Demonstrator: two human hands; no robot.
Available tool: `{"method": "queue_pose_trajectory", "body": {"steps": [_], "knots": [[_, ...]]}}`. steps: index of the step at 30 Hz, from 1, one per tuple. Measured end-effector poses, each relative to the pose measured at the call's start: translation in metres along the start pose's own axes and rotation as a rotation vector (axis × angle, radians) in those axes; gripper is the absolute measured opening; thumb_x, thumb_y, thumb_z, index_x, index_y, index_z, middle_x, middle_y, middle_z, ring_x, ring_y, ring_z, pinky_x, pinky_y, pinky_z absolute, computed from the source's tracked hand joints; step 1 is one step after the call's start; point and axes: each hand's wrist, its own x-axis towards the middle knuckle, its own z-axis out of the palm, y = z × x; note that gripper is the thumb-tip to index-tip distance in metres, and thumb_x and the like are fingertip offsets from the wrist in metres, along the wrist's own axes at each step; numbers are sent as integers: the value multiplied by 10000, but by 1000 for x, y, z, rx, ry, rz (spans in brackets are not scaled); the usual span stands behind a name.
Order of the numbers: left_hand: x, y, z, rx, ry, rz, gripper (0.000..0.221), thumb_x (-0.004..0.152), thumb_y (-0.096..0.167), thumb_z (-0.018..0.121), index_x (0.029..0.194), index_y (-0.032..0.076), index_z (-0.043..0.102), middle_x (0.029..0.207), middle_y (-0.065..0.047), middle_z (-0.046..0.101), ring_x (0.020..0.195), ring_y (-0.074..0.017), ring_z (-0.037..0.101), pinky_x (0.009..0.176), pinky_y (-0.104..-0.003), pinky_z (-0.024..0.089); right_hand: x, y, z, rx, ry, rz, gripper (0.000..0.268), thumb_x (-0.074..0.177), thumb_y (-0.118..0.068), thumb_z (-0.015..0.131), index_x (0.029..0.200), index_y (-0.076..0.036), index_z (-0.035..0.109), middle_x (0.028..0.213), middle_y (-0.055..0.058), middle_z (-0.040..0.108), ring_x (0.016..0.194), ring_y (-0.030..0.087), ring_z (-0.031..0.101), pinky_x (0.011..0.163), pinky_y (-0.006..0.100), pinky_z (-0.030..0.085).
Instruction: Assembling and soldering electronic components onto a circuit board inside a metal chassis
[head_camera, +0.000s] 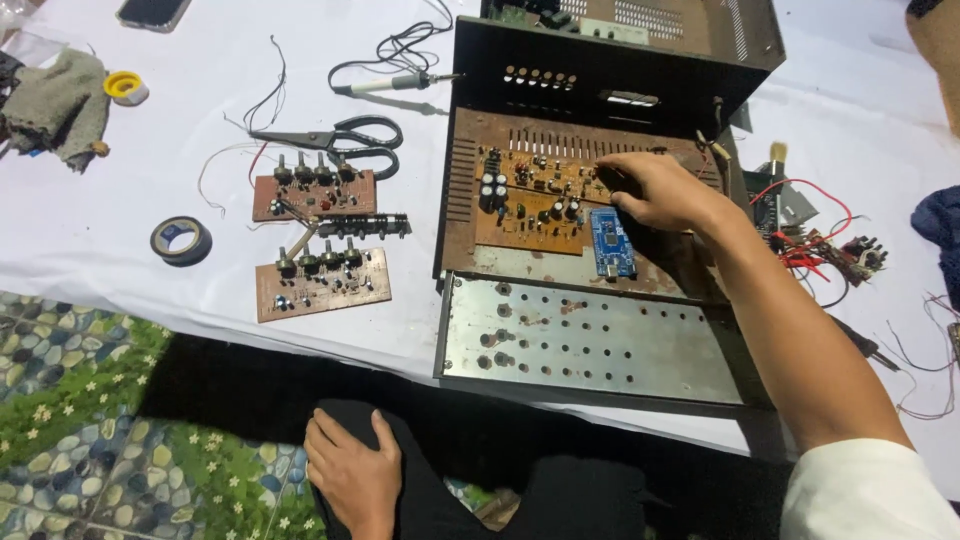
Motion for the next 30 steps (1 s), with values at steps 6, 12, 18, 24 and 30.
{"method": "queue_pose_trajectory", "body": {"steps": [6,12,18,24,30], "knots": [[-1,1,0,-30,-1,-17,765,939,458,566,1448,-103,456,1361,-239,541,1248,-358,546,1034,-467,461,-7,-1,-2,14,44,-49,639,798,-28,654,1425,-4,539,1401,205,614,1191,398,613,1014,494,494],[1,0,0,-31,-20,-9,765,950,458,547,1442,-121,451,1354,-254,542,1239,-369,551,1023,-471,462,-34,2,6,-90,48,-100,700,803,-231,772,1426,-10,542,1463,218,560,1316,395,541,1114,520,400],[0,4,2,-19,-13,-4,762,949,458,555,1443,-115,463,1352,-251,545,1242,-366,549,1042,-467,452,-29,7,13,-225,-7,-30,581,908,-257,656,1445,-68,541,1504,141,547,1418,302,456,1163,505,282],[-2,3,0,-19,19,8,765,946,449,562,1446,-120,457,1349,-258,548,1256,-373,551,1052,-468,458,-17,18,21,-274,53,-5,429,975,-279,595,1333,-46,636,1417,108,631,1338,265,534,1099,479,297],[-3,3,-1,-16,28,-15,758,943,440,581,1451,-109,461,1350,-242,552,1232,-366,564,980,-466,494,-22,8,8,-216,69,27,496,899,-218,685,1355,-35,616,1384,155,635,1291,318,554,1110,514,309]]}}
